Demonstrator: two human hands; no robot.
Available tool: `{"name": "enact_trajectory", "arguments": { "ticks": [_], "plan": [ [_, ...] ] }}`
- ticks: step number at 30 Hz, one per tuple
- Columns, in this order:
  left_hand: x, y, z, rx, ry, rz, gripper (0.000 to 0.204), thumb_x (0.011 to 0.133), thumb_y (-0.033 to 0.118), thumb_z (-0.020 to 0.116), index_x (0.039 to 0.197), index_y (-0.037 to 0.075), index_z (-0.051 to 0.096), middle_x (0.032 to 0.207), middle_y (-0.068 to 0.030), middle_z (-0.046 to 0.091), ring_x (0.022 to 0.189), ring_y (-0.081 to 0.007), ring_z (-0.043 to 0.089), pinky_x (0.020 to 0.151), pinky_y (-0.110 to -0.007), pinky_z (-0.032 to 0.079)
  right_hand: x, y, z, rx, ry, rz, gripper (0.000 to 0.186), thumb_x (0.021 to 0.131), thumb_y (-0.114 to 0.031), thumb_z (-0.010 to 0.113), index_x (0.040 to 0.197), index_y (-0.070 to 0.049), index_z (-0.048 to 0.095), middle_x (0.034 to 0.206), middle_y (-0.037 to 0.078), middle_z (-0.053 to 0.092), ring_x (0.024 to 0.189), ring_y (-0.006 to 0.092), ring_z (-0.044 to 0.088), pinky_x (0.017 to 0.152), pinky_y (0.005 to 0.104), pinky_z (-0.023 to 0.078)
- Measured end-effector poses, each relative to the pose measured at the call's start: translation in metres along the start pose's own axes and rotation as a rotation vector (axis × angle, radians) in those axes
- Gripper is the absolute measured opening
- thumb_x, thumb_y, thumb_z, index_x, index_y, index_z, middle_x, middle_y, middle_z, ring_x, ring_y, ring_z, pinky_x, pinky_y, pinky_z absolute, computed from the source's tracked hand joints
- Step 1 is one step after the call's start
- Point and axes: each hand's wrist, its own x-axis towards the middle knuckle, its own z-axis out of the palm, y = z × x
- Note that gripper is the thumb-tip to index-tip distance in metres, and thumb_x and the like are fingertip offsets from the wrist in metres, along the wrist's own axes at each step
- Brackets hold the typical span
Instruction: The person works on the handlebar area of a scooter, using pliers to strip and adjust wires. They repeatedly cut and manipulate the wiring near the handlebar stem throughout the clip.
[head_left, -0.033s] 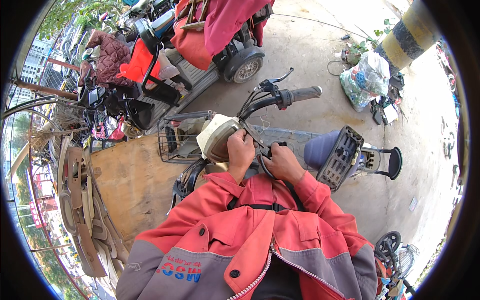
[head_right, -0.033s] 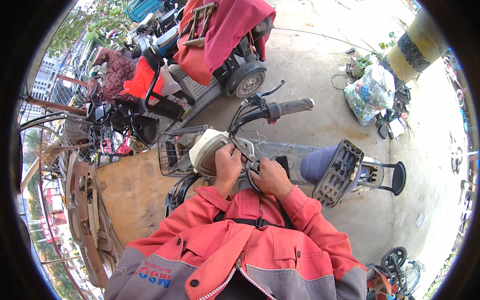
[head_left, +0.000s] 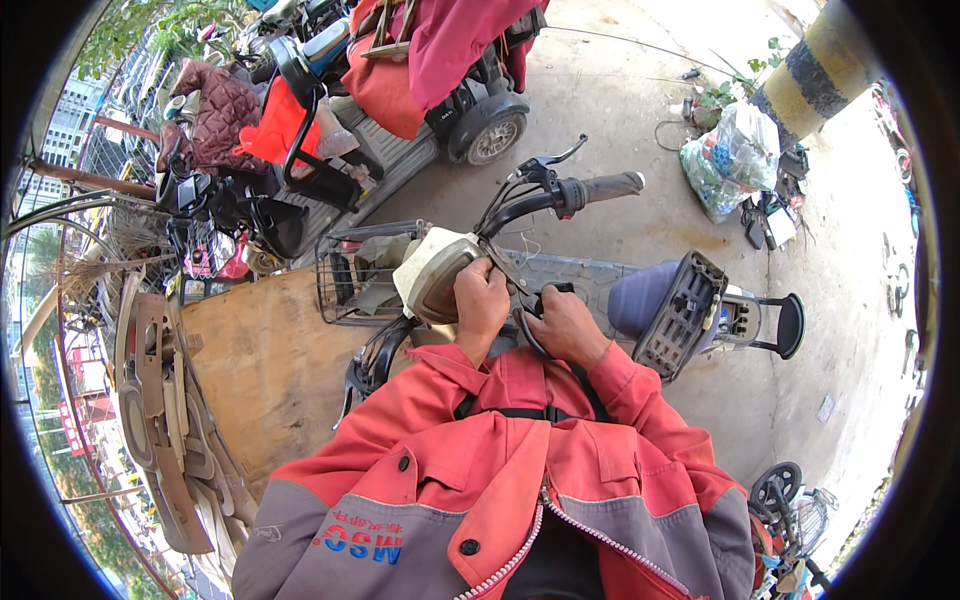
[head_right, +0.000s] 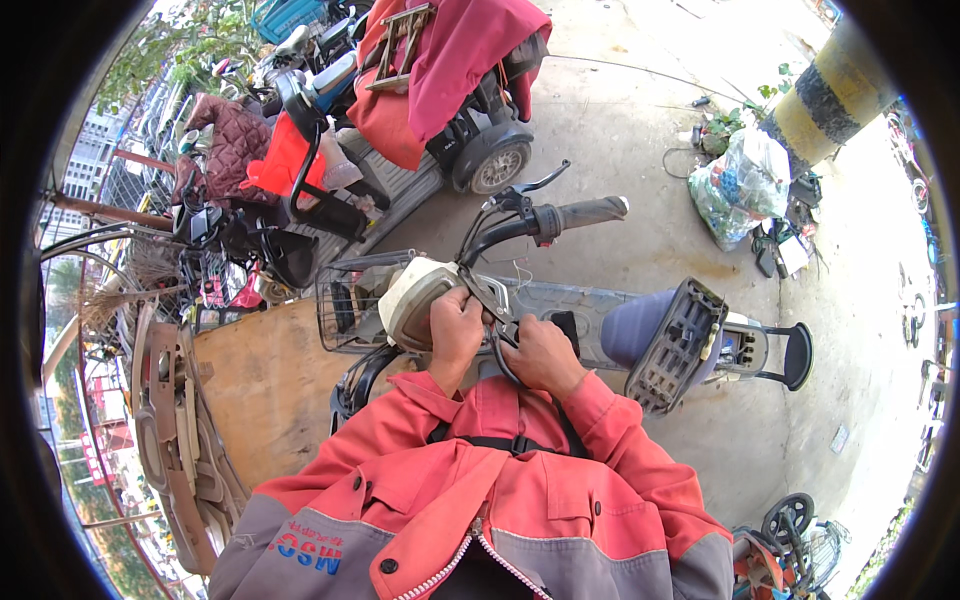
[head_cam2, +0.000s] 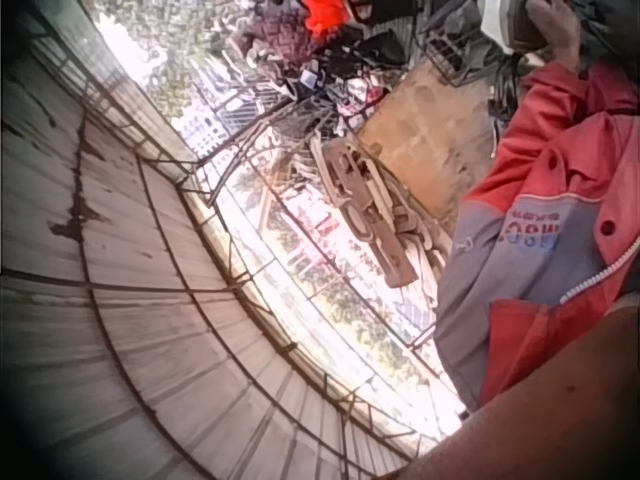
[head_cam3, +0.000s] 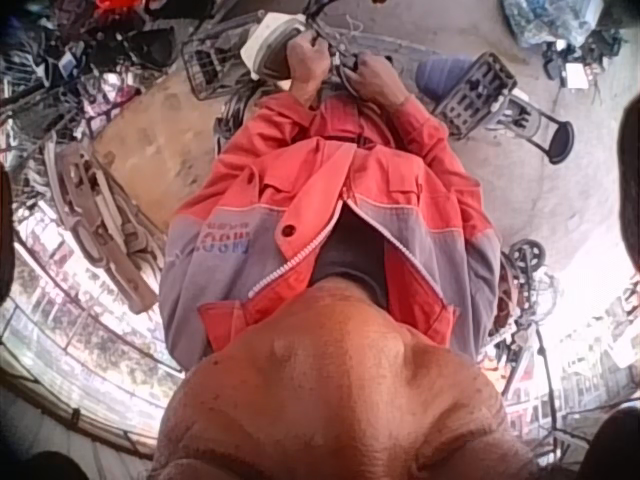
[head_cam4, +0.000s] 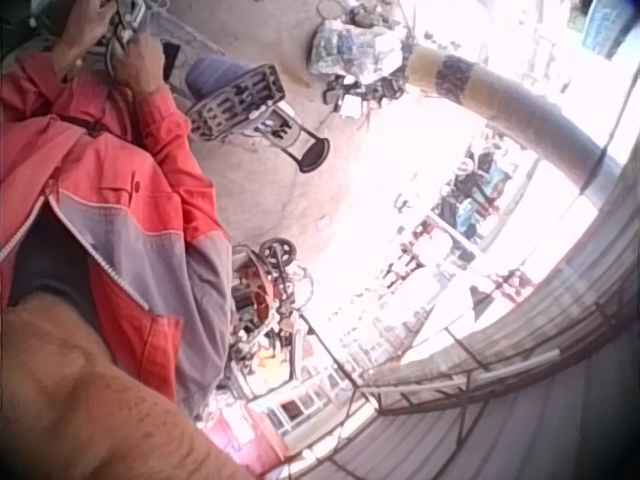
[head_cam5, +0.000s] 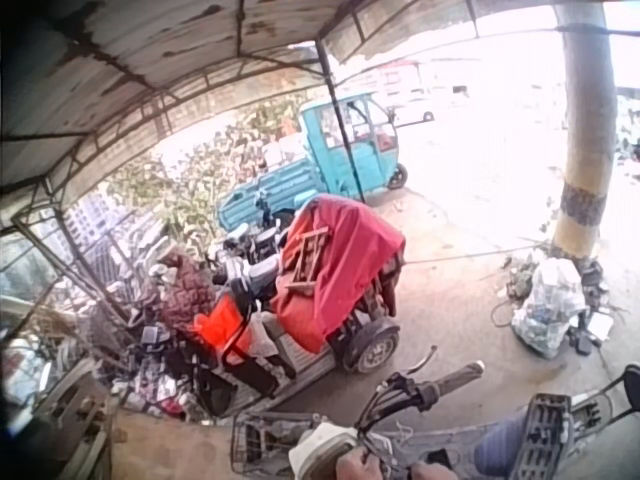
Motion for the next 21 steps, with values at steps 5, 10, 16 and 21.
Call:
{"name": "enact_trajectory", "arguments": {
  "ticks": [5, 10, 16, 21],
  "plan": [
    [0.001, -0.001, -0.002, 0.044, 0.018, -0.007, 0.017, 0.086, 0.004, 0.056, 0.077, -0.007, 0.065, 0.061, -0.0126, 0.064, 0.054, -0.0180, 0.061, 0.054, -0.034, 0.047, 0.000, 0.004, 0.007, 0.013, 0.017, -0.028, 0.045, 0.087, -0.035, 0.064, 0.084, 0.010, 0.055, 0.077, 0.032, 0.064, 0.076, 0.0486, 0.064, 0.071, 0.0531, 0.052],
    [0.001, 0.008, -0.009, 0.234, 0.021, 0.083, 0.016, 0.084, 0.004, 0.056, 0.076, -0.006, 0.064, 0.061, -0.0188, 0.062, 0.053, -0.0244, 0.061, 0.054, -0.037, 0.047, -0.001, -0.001, 0.007, 0.030, -0.005, -0.023, 0.045, 0.087, -0.034, 0.063, 0.086, 0.010, 0.055, 0.078, 0.033, 0.064, 0.076, 0.0489, 0.064, 0.071, 0.0532, 0.052],
    [-0.001, 0.012, -0.013, 0.214, 0.038, 0.101, 0.015, 0.083, 0.005, 0.056, 0.075, -0.006, 0.063, 0.061, -0.0207, 0.060, 0.051, -0.0272, 0.059, 0.054, -0.038, 0.045, 0.000, -0.004, 0.014, 0.045, -0.015, -0.004, 0.045, 0.088, -0.034, 0.063, 0.087, 0.010, 0.055, 0.080, 0.034, 0.064, 0.079, 0.0498, 0.064, 0.073, 0.0536, 0.052],
    [0.002, 0.002, -0.014, 0.226, 0.020, 0.148, 0.015, 0.085, 0.002, 0.056, 0.074, -0.005, 0.064, 0.059, -0.0106, 0.060, 0.052, -0.0149, 0.055, 0.051, -0.032, 0.042, -0.001, -0.006, 0.014, 0.050, -0.009, -0.007, 0.048, 0.089, -0.035, 0.063, 0.089, 0.012, 0.055, 0.081, 0.035, 0.064, 0.080, 0.0508, 0.064, 0.074, 0.0538, 0.052]
  ]
}}
